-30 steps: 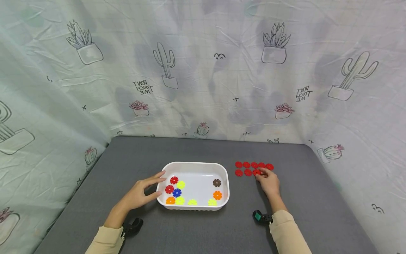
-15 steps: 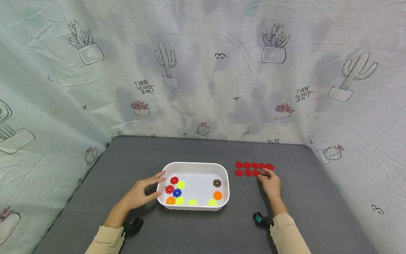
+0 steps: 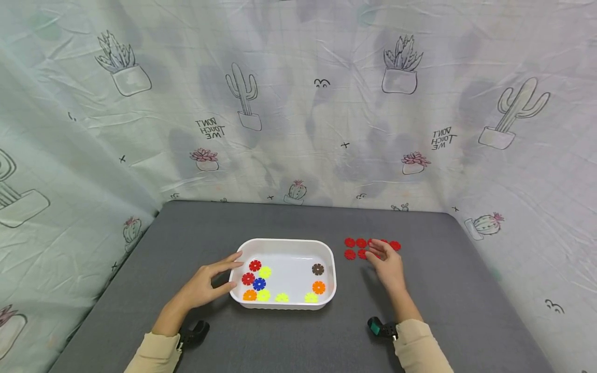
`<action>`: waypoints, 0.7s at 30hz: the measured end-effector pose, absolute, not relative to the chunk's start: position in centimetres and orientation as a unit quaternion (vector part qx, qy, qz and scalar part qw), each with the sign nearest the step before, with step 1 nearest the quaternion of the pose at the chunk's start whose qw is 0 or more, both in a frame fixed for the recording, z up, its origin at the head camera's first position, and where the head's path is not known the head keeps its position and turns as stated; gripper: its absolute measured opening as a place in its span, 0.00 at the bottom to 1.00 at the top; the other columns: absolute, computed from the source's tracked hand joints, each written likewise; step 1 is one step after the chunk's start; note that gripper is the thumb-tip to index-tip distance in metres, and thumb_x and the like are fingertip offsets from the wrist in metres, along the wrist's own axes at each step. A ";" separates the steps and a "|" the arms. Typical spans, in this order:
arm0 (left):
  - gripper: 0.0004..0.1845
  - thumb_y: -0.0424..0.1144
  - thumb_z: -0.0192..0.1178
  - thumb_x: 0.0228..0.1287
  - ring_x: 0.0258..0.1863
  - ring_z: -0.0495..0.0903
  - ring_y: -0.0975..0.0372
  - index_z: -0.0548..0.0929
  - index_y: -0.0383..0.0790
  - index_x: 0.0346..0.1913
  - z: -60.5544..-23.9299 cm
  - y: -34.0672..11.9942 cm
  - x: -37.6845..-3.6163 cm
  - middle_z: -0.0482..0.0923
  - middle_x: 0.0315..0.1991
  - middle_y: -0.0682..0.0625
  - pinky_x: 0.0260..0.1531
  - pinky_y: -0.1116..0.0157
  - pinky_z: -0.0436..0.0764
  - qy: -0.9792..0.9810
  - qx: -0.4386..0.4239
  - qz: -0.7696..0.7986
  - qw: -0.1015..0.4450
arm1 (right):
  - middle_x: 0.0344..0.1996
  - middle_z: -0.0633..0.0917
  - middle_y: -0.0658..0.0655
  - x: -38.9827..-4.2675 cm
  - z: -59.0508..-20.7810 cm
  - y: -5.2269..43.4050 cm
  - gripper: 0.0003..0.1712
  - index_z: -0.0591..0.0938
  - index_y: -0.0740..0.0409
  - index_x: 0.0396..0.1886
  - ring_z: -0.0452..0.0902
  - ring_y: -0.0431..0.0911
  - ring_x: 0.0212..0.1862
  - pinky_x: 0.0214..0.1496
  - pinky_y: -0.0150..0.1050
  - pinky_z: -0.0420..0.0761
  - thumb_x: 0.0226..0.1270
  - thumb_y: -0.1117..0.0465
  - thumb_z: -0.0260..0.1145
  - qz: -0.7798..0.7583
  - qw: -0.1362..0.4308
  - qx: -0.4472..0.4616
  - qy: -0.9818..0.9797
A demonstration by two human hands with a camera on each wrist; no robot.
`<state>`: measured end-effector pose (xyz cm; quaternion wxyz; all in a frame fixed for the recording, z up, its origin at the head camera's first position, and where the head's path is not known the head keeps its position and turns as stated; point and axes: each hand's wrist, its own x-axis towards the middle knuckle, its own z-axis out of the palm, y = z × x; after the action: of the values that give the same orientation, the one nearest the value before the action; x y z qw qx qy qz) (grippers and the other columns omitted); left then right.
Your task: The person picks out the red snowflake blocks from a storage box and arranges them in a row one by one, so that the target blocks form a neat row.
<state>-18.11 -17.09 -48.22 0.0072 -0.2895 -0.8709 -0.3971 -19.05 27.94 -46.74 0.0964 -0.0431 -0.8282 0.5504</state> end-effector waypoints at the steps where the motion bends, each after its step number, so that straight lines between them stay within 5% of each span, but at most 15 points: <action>1: 0.27 0.51 0.59 0.56 0.61 0.67 0.58 0.74 0.45 0.57 -48.2 -17.1 -18.1 0.63 0.65 0.54 0.53 0.50 0.71 -0.871 -0.291 -0.397 0.008 | 0.52 0.76 0.65 -19.0 -46.5 27.6 0.27 0.69 0.67 0.58 0.75 0.30 0.45 0.42 0.18 0.74 0.60 0.60 0.62 0.551 0.096 -0.030 -0.829; 13: 0.26 0.51 0.59 0.55 0.61 0.67 0.57 0.74 0.45 0.57 -48.1 -17.1 -18.0 0.62 0.65 0.53 0.53 0.50 0.71 -0.869 -0.287 -0.403 0.002 | 0.50 0.77 0.62 -18.1 -44.0 21.6 0.24 0.72 0.64 0.55 0.73 0.53 0.52 0.46 0.22 0.74 0.58 0.64 0.63 0.597 0.079 0.056 -0.796; 21: 0.26 0.50 0.59 0.55 0.61 0.67 0.57 0.74 0.45 0.57 -48.1 -17.0 -18.0 0.63 0.64 0.52 0.53 0.50 0.71 -0.866 -0.292 -0.405 0.008 | 0.53 0.75 0.67 -17.6 -42.6 16.9 0.24 0.71 0.66 0.55 0.71 0.56 0.55 0.49 0.22 0.72 0.59 0.65 0.62 0.622 0.026 0.109 -0.775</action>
<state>-17.97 -17.02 -48.10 0.0082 -0.2920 -0.8662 -0.4055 -17.63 16.93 -42.62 0.0259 0.1092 -0.7750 0.6219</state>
